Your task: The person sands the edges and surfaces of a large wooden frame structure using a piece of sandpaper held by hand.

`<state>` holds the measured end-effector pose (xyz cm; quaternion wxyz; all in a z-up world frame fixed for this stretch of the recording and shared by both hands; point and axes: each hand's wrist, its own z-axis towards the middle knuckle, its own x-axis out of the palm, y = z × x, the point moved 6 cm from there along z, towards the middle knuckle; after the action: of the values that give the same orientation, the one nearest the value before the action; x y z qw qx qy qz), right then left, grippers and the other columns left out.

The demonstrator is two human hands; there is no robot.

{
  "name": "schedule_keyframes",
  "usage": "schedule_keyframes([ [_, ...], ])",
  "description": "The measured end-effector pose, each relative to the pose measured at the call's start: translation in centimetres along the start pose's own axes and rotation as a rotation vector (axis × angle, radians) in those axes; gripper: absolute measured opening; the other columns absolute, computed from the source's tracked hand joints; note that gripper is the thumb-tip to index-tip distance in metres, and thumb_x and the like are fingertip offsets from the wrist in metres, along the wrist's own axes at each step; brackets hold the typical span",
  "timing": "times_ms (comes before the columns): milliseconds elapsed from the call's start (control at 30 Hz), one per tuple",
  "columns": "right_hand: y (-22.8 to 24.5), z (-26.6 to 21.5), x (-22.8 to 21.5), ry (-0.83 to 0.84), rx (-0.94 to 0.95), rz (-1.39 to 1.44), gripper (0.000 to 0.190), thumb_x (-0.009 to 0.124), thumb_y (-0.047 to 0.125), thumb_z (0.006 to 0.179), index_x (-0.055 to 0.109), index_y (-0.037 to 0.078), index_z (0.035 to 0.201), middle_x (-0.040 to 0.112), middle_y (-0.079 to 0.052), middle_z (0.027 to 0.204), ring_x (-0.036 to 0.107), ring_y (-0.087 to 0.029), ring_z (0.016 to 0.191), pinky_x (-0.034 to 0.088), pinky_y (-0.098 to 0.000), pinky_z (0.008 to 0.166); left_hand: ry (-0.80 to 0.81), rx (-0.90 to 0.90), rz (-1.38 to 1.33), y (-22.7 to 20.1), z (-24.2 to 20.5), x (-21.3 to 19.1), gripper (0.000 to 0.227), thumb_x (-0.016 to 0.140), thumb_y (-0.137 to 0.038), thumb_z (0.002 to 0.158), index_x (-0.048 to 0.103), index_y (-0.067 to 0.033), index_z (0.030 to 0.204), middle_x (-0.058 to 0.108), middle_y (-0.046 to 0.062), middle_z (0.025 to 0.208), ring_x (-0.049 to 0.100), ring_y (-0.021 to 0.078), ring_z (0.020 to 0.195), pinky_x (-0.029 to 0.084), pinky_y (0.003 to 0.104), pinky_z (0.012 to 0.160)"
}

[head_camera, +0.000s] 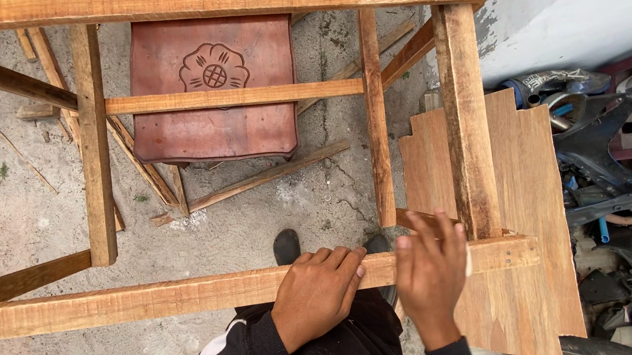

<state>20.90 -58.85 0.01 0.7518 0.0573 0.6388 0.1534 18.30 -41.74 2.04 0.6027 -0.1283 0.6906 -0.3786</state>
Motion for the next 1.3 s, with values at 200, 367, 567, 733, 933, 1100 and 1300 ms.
schedule_keyframes([
  [200,1.8,-0.8,0.2,0.022,-0.127,0.090,0.043,0.041,0.034,0.102,0.076,0.012,0.091,0.071,-0.004,0.125,0.051,-0.027,0.138,0.023,-0.0517,0.125,0.011,-0.008,-0.002,0.0,0.0,-0.2,0.034,0.051,-0.024,0.104,0.067,-0.0010,0.123,0.072,0.012,0.092,0.070,0.0271,0.078,0.053,0.042,0.068],
  [367,0.4,0.0,-1.6,0.032,0.031,0.029,0.037,0.055,0.034,0.102,0.075,0.010,0.122,0.069,-0.011,0.109,0.055,-0.026,0.117,0.030,-0.0475,0.121,-0.004,0.005,0.008,0.0,0.0,-0.2,0.034,0.051,-0.024,0.105,0.067,-0.0007,0.123,0.072,0.012,0.093,0.070,0.0277,0.079,0.053,0.042,0.070],
  [567,0.2,-1.2,-2.5,-0.036,-0.139,0.089,0.042,0.046,0.039,0.105,0.071,0.010,0.120,0.072,-0.009,0.121,0.059,-0.027,0.129,0.028,-0.0501,0.122,-0.013,0.021,0.018,0.1,-0.1,0.1,0.034,0.050,-0.025,0.106,0.068,-0.0005,0.123,0.073,0.012,0.095,0.070,0.0263,0.079,0.054,0.041,0.071],
  [733,-1.0,0.7,-2.2,0.094,-0.071,0.025,0.051,0.037,0.038,0.110,0.076,0.006,0.101,0.076,-0.012,0.113,0.063,-0.029,0.124,0.034,-0.0489,0.118,-0.002,-0.006,0.013,0.3,-0.2,0.4,0.034,0.051,-0.024,0.105,0.068,-0.0006,0.123,0.074,0.012,0.094,0.070,0.0259,0.077,0.054,0.040,0.070],
  [933,-1.3,3.1,-2.2,0.539,0.053,0.014,0.065,0.034,0.046,0.106,0.079,0.008,0.079,0.077,-0.009,0.078,0.074,-0.025,0.089,0.044,-0.0451,0.111,-0.046,0.031,0.025,0.0,-0.3,-0.1,0.032,0.052,-0.022,0.104,0.068,-0.0004,0.122,0.073,0.012,0.092,0.070,0.0257,0.077,0.053,0.040,0.069],
  [1100,-1.0,2.3,-0.1,0.822,0.130,-0.241,0.077,0.026,0.053,0.111,0.076,0.012,0.069,0.066,-0.012,0.059,0.069,-0.027,0.062,0.057,-0.0366,0.094,-0.053,0.043,0.047,-0.1,-0.3,-0.2,0.030,0.055,-0.022,0.103,0.068,-0.0009,0.120,0.072,0.012,0.089,0.069,0.0270,0.076,0.053,0.041,0.069],
  [1300,-2.8,3.1,-0.9,0.682,0.183,-0.029,0.071,0.026,0.051,0.103,0.076,0.016,0.067,0.068,-0.006,0.051,0.066,-0.023,0.053,0.053,-0.0428,0.063,-0.065,0.046,0.045,0.1,-0.5,-0.4,0.030,0.055,-0.022,0.102,0.068,0.0001,0.119,0.071,0.012,0.091,0.069,0.0267,0.076,0.052,0.041,0.067],
])
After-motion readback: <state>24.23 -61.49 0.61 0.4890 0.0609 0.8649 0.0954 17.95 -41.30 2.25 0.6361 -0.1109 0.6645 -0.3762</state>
